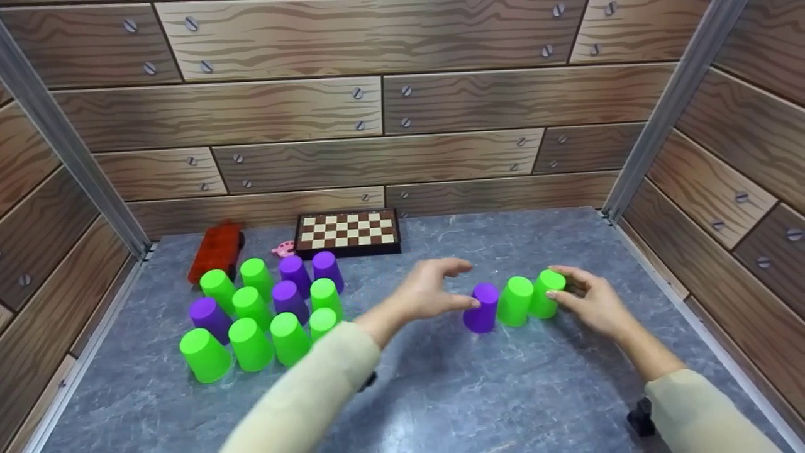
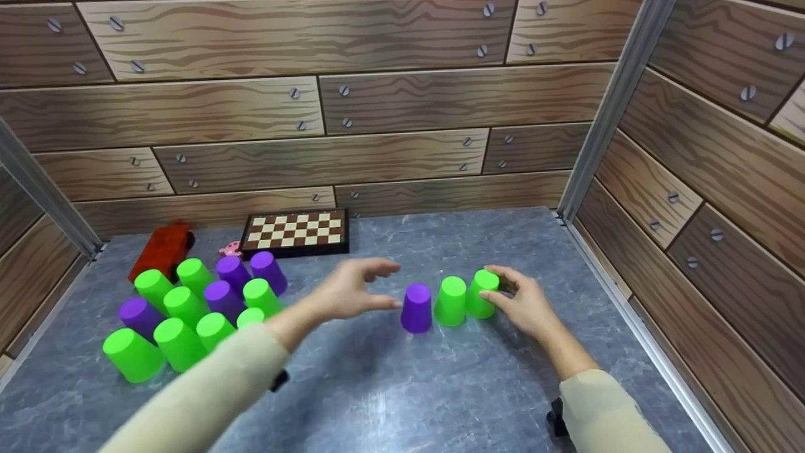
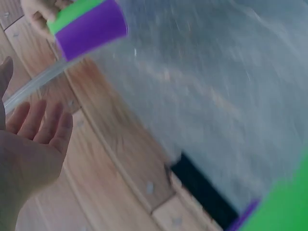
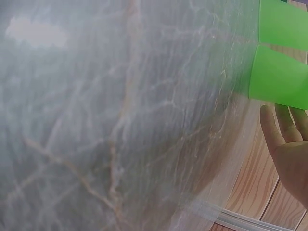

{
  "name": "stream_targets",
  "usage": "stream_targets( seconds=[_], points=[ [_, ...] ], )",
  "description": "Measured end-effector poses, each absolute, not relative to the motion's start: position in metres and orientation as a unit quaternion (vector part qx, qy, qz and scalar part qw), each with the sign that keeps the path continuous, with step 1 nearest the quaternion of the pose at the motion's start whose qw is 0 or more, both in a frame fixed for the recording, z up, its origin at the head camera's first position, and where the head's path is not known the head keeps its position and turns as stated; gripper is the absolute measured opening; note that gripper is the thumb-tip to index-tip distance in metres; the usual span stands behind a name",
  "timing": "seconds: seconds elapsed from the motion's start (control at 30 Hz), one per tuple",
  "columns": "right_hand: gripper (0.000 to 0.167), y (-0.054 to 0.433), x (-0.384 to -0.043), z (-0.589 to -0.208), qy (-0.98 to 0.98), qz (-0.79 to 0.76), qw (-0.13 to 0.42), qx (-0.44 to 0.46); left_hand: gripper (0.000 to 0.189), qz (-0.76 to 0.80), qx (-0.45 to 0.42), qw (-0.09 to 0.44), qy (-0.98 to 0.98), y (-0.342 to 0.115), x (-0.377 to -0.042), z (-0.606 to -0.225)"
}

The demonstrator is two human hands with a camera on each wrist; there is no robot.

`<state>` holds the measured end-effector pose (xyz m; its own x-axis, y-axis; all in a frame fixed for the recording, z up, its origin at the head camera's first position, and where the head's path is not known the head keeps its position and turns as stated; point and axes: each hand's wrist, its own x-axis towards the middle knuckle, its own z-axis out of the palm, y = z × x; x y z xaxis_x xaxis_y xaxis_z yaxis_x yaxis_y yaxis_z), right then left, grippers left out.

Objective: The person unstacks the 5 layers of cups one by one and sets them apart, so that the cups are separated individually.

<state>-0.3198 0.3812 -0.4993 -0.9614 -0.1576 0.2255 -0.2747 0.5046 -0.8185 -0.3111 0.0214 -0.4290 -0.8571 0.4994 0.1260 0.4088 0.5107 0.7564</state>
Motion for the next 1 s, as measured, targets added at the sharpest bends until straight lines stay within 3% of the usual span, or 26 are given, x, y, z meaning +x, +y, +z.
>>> stream_targets(
  seconds=[0.23,0.57,0.77,1.0],
  points=[
    [0.054,0.379,-0.322,-0.500,-0.863,0.487,0.051,0.125,0.070,0.458,0.222,0.065,0.858,0.053,-0.318,-0.457],
    [0.054,0.380,-0.320,-0.500,-0.861,0.490,0.055,0.123,0.062,0.463,0.237,0.064,0.852,0.067,-0.327,-0.475],
    [0.054,0.379,-0.320,-0.500,-0.858,0.495,0.051,0.123,0.059,0.461,0.240,0.078,0.851,0.051,-0.328,-0.462],
    [0.053,0.380,-0.319,-0.498,-0.857,0.495,0.056,0.132,0.062,0.430,0.242,0.090,0.865,0.003,-0.335,-0.427]
  ],
)
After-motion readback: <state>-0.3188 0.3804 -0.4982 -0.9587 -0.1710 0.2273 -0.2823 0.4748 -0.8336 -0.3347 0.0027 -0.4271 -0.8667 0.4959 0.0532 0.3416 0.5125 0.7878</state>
